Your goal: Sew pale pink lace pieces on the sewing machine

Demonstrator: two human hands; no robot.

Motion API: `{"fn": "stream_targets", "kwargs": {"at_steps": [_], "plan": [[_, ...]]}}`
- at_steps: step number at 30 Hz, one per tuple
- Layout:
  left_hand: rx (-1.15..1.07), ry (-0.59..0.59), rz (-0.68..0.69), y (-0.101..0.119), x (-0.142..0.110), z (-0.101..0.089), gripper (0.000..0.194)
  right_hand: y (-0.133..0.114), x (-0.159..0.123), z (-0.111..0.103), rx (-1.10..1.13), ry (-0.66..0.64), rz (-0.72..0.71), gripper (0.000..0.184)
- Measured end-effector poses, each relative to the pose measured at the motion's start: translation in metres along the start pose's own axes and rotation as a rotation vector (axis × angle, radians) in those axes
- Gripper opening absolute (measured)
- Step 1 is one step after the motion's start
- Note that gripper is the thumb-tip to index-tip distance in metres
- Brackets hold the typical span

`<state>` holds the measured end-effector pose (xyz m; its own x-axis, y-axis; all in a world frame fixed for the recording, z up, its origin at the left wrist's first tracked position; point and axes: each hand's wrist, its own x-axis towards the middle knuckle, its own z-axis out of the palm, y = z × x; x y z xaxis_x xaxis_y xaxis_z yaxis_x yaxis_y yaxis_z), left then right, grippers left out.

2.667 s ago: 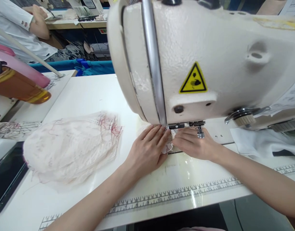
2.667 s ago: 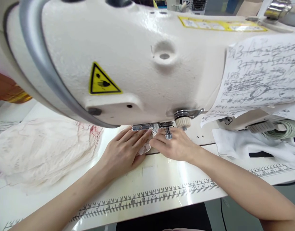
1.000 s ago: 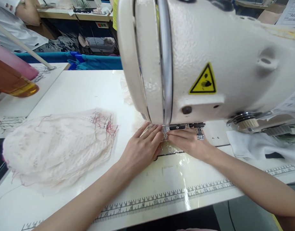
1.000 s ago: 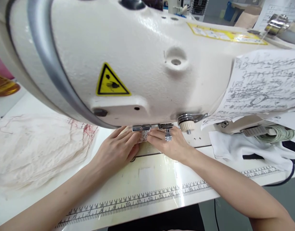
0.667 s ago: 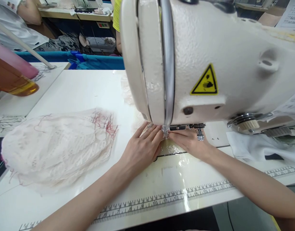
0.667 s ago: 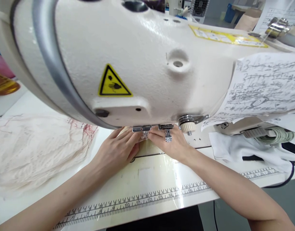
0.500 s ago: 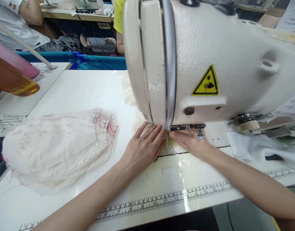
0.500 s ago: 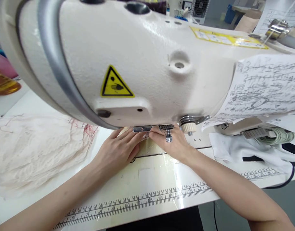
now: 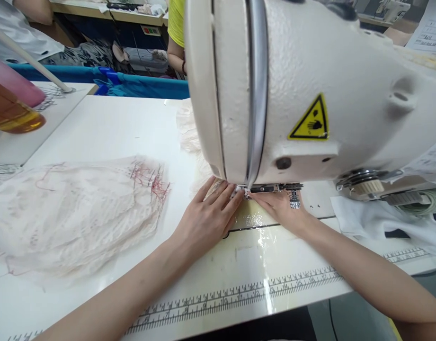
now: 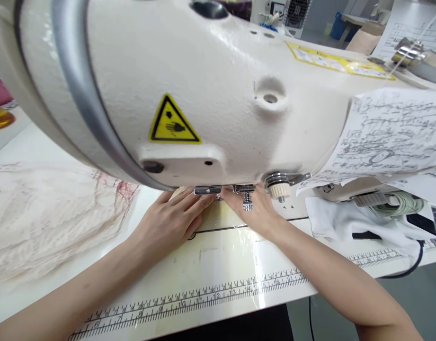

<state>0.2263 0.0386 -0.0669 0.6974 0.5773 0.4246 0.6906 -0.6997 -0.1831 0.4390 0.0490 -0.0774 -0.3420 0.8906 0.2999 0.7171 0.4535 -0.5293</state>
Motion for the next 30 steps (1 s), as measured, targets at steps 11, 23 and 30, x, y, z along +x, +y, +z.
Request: {"fn": "stream_targets", "kwargs": {"at_steps": [11,23,30], "plan": [[0.013,0.001,-0.037,0.003,0.001,0.000,0.030,0.002,0.002,0.000,-0.047,0.001,-0.044,0.029],[-0.058,-0.022,0.029,0.002,-0.001,0.000,0.034,0.002,-0.007,0.000,-0.205,0.002,-0.263,0.028],[-0.063,-0.035,0.025,0.000,0.001,-0.002,0.033,-0.008,-0.011,-0.002,-0.287,0.014,-0.187,0.030]]}}
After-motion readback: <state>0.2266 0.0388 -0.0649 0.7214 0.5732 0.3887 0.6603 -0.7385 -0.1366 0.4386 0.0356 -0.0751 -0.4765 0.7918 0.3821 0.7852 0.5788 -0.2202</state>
